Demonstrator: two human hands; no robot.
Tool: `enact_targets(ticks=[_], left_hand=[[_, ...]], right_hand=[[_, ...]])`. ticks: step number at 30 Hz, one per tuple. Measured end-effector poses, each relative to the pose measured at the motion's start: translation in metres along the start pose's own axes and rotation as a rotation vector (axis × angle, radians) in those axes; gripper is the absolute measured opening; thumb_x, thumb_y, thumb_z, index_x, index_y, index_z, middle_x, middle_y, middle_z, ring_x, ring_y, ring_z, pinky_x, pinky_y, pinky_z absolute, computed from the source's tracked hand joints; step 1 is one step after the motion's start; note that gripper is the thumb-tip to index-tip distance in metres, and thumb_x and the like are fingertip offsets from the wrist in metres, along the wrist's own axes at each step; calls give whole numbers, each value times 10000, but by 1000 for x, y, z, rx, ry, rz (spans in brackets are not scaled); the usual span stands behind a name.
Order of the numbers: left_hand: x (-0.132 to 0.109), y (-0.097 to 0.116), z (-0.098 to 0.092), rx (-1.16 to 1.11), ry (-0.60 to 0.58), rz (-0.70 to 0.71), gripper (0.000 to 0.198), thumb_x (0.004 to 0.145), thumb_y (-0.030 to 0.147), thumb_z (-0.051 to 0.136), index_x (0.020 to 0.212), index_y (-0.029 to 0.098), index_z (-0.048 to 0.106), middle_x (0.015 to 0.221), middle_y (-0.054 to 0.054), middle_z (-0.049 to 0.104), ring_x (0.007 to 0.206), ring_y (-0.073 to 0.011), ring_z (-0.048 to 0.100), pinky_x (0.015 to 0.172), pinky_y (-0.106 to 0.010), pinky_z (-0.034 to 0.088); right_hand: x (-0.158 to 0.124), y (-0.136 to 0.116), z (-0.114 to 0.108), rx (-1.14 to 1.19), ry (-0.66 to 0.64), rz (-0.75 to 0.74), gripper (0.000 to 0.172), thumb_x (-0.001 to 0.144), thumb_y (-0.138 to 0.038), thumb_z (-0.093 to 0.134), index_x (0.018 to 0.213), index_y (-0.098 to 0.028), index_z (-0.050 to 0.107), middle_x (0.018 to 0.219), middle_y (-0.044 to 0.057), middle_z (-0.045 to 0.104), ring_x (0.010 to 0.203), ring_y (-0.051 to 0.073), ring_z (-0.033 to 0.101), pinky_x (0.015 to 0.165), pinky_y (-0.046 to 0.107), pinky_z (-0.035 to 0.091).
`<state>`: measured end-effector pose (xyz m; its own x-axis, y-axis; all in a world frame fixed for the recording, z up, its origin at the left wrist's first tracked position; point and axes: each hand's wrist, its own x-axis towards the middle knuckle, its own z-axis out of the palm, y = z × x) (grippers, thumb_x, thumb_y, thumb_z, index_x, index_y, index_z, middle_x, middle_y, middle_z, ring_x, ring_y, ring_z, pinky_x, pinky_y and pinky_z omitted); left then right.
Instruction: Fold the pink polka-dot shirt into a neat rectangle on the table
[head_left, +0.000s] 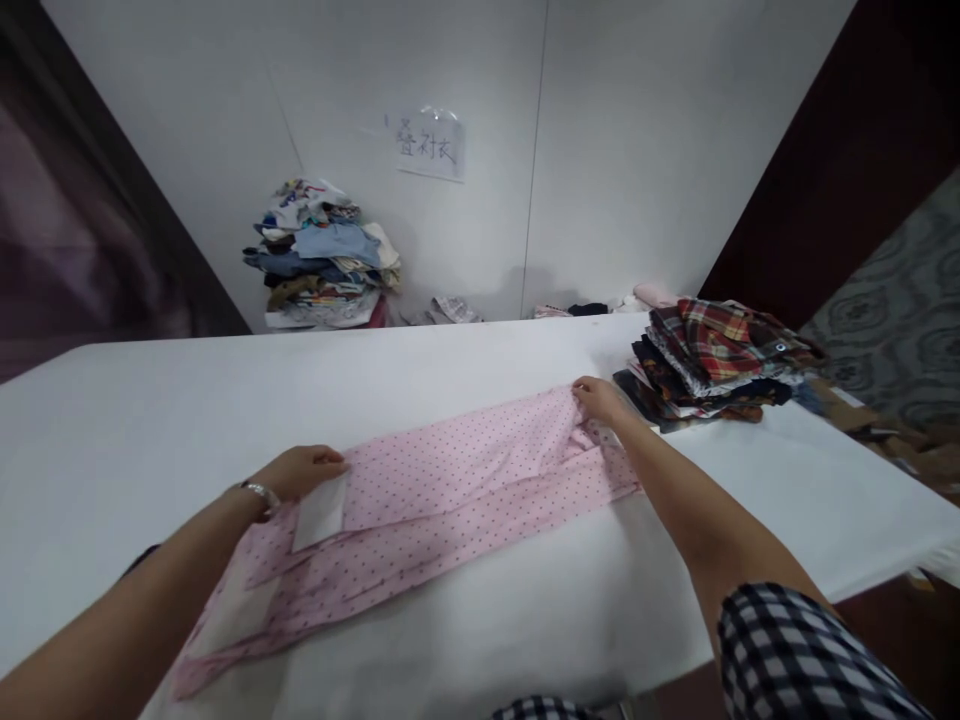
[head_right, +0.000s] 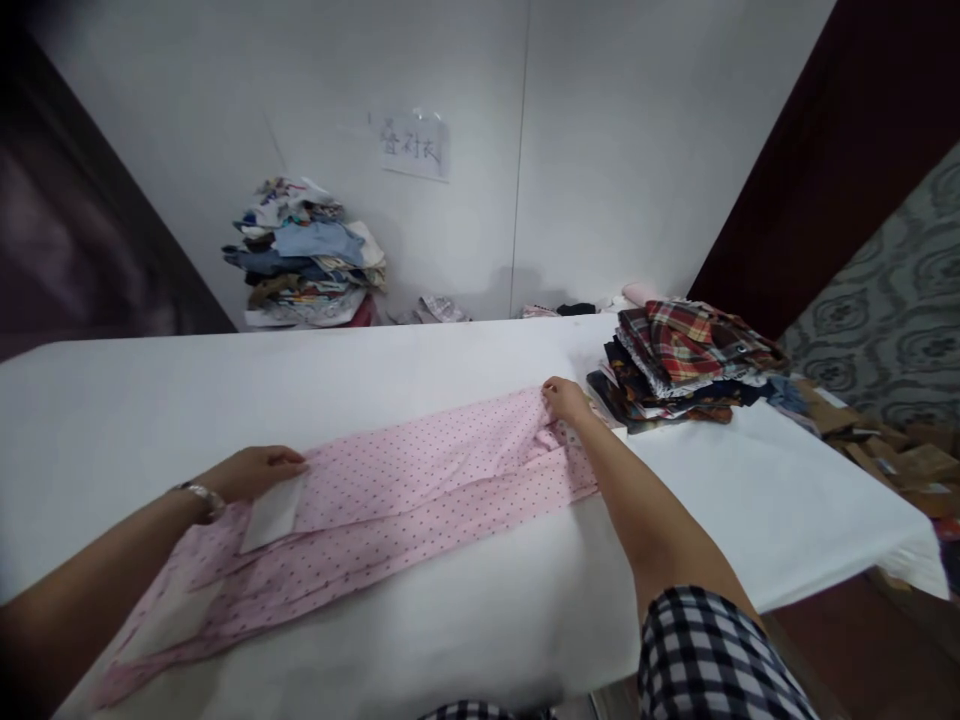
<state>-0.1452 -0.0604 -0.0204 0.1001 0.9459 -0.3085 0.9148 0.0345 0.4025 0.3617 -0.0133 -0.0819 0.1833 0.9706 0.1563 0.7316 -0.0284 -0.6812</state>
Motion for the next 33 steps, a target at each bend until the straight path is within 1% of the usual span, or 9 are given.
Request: enact_targets(ticks=[3,6,9,13,16,20,25,29,33], left_hand=[[-6,-7,5,-69,15,-70,451,704,498,547,915,121,675,925,-112,701,791,-245,652,619,-281,490],[-14,-10,2,-101,132,-127,431,722,506,505,910,155,670,874,-77,702,764,-243,652,607,-296,489],[-16,-18,5,-23,237,-123,411,751,473,475,921,153,669,855,-53,696,823,-261,642,663,-315,483],[-15,-32,16,64,264,-121,435,787,433,442,982,114,664,924,-110,692,882,-298,628,739,-361,471],[-19,-37,18,53,292,-77,486,831,480,384,1039,126,643,983,-77,681,926,-293,617,776,-353,467],[-25,-37,16,7,273,-99,517,830,528,395,1092,134,605,935,-48,678,907,-281,622,742,-326,477],[-28,-34,21,98,305,-85,509,850,516,361,1100,139,592,894,-43,679,874,-282,639,745,-334,480],[-27,-35,24,201,311,-43,562,883,514,289,1166,109,558,1094,-120,642,966,-309,622,791,-387,481],[-24,-36,29,293,305,-196,606,870,483,328,1297,77,473,1342,-195,484,1167,-330,512,902,-445,446]], right_hand=[[-1,1,1,-60,14,10,189,770,-269,535,826,-168,684,734,46,664,660,163,551,598,255,373],[-2,0,-1,-104,21,7,221,797,-318,531,874,-181,688,754,44,673,680,174,564,609,261,379],[-3,-4,0,-145,20,-1,250,805,-385,550,899,-197,687,761,46,675,694,183,572,616,267,382],[-4,-8,6,-203,21,22,272,787,-429,593,884,-196,692,738,57,675,686,190,584,606,266,377],[-4,-7,5,-232,47,37,319,829,-441,538,979,-196,676,805,58,689,706,181,597,597,252,375],[-1,-3,-5,-289,49,29,344,861,-468,486,978,-205,674,817,49,699,735,179,607,605,242,375],[6,-2,-4,-405,75,36,369,909,-446,419,995,-191,671,897,112,709,858,223,621,714,284,385],[7,-3,8,-452,51,65,306,884,-390,494,971,-163,681,913,144,708,931,241,626,814,316,386],[-3,-18,9,-443,88,43,418,935,-370,365,1148,-112,615,1130,187,643,1083,272,572,907,375,380]])
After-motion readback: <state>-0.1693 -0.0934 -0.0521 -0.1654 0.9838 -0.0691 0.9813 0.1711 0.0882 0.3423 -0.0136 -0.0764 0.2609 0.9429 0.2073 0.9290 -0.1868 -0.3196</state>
